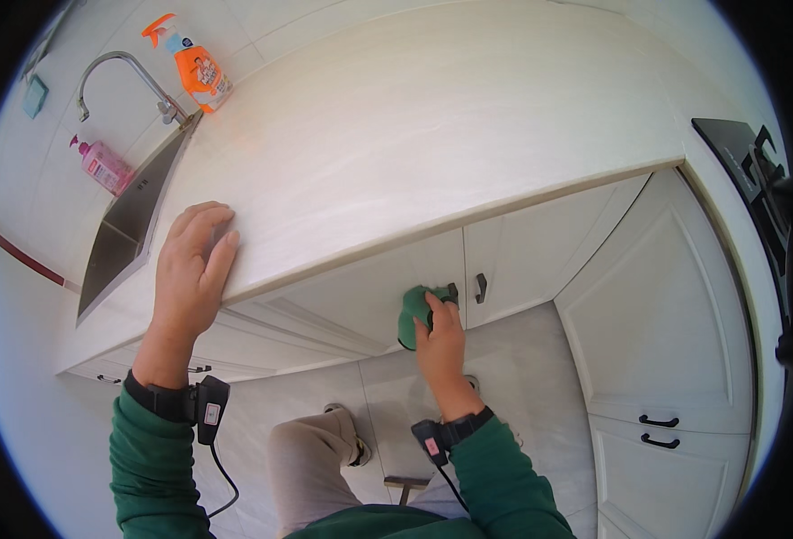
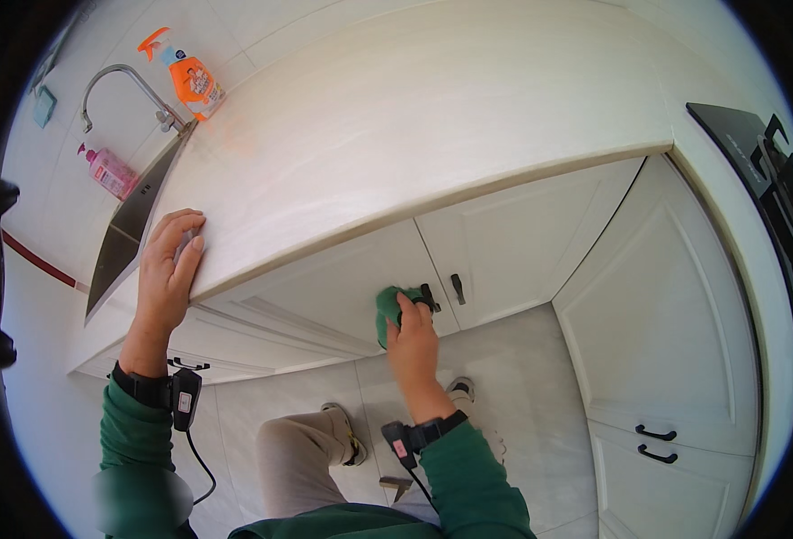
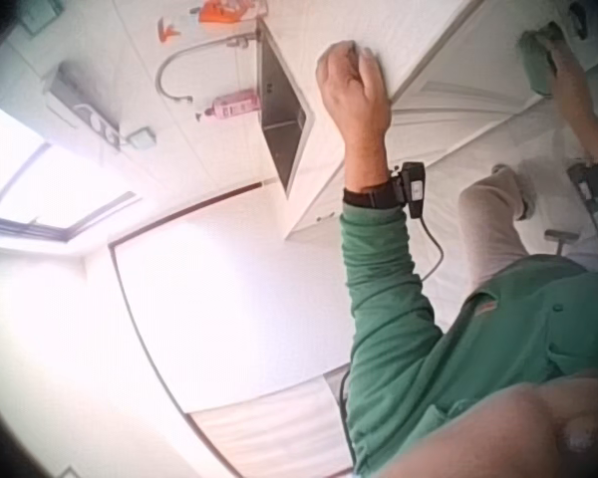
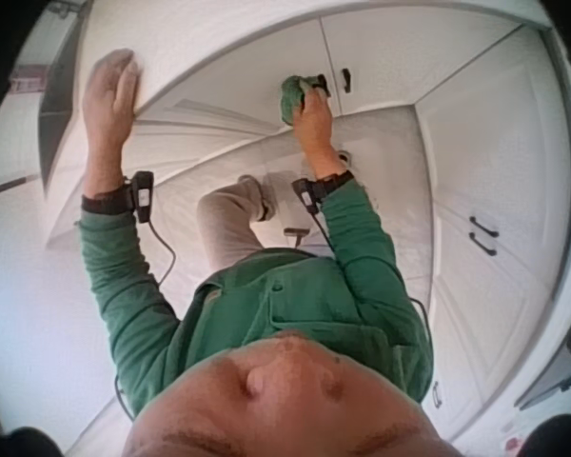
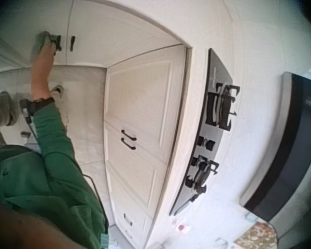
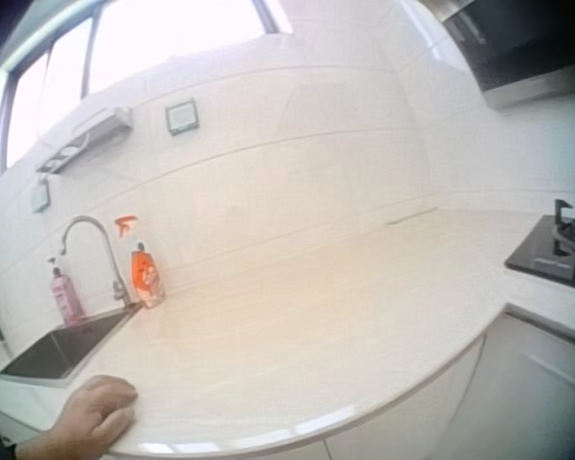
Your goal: The person wipes the kitchen countertop and the front of the cabinet doors using a green cloth. They move along the counter, wiping the surface and the edges of the cabinets.
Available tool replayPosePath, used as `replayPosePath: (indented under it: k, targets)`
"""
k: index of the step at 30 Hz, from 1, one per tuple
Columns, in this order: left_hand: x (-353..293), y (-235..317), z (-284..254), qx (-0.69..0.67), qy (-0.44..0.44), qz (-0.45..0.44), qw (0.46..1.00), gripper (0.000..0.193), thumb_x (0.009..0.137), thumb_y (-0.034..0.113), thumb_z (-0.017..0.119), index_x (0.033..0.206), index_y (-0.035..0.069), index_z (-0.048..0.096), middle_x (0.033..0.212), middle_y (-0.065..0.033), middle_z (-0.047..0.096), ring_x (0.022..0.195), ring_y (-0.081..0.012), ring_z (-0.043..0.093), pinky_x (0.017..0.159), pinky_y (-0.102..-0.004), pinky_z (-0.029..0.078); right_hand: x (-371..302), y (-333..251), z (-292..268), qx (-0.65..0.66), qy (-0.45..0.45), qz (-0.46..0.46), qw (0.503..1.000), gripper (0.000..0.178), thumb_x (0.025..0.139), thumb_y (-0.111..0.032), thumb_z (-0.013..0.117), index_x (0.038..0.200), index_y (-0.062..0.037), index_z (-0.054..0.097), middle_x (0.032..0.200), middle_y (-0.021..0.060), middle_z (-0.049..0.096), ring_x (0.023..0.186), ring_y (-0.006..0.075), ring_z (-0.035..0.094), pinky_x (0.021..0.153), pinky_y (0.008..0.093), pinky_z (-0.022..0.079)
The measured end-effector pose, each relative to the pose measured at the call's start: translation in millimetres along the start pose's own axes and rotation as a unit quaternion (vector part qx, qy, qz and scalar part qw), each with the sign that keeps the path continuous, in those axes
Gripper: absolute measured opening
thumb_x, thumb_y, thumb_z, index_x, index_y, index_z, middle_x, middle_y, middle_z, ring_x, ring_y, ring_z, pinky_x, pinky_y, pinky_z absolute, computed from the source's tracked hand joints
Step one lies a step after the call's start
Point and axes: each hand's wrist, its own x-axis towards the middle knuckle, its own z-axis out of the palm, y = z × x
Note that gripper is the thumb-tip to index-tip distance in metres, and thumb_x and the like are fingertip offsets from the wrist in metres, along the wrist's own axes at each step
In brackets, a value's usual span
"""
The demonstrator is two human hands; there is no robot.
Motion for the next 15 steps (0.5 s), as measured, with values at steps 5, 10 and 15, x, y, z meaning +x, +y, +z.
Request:
replayPosePath:
  k: [5, 10, 15]
  targets:
    - [0, 0, 1, -0.005, 0.0, -0.006, 1.0, 0.022, 0.088, 0.014, 0.06, 0.104, -0.001, 0.061, 0.112, -0.0171, 0.063, 0.104, -0.0344, 0.057, 0.091, -0.0369, 0.045, 7, -17, -13, -0.027, 0.028, -0.037, 0.999, 0.044, 0.083, 0.0, 0.065, 0.125, -0.0017, 0.053, 0.111, 0.021, 0.054, 0.096, 0.0417, 0.059, 0.081, 0.0435, 0.05]
    - [-1, 0, 0, -0.001, -0.014, -0.027, 1.0, 0.024, 0.089, 0.015, 0.056, 0.106, -0.002, 0.061, 0.116, -0.0169, 0.062, 0.11, -0.031, 0.058, 0.097, -0.0346, 0.042, 7, -18, -6, -0.104, 0.017, -0.037, 0.994, 0.047, 0.083, -0.001, 0.065, 0.127, 0.001, 0.049, 0.113, 0.0206, 0.053, 0.098, 0.0412, 0.058, 0.08, 0.0442, 0.052]
    - [0, 0, 2, 0.001, 0.009, -0.001, 1.0, 0.022, 0.088, 0.015, 0.06, 0.104, -0.001, 0.062, 0.111, -0.0165, 0.063, 0.102, -0.0337, 0.058, 0.088, -0.0366, 0.047, 6, -23, -8, -0.076, 0.025, -0.051, 0.996, 0.048, 0.084, -0.004, 0.066, 0.128, 0.0023, 0.048, 0.117, 0.0209, 0.05, 0.097, 0.0405, 0.06, 0.079, 0.0444, 0.053]
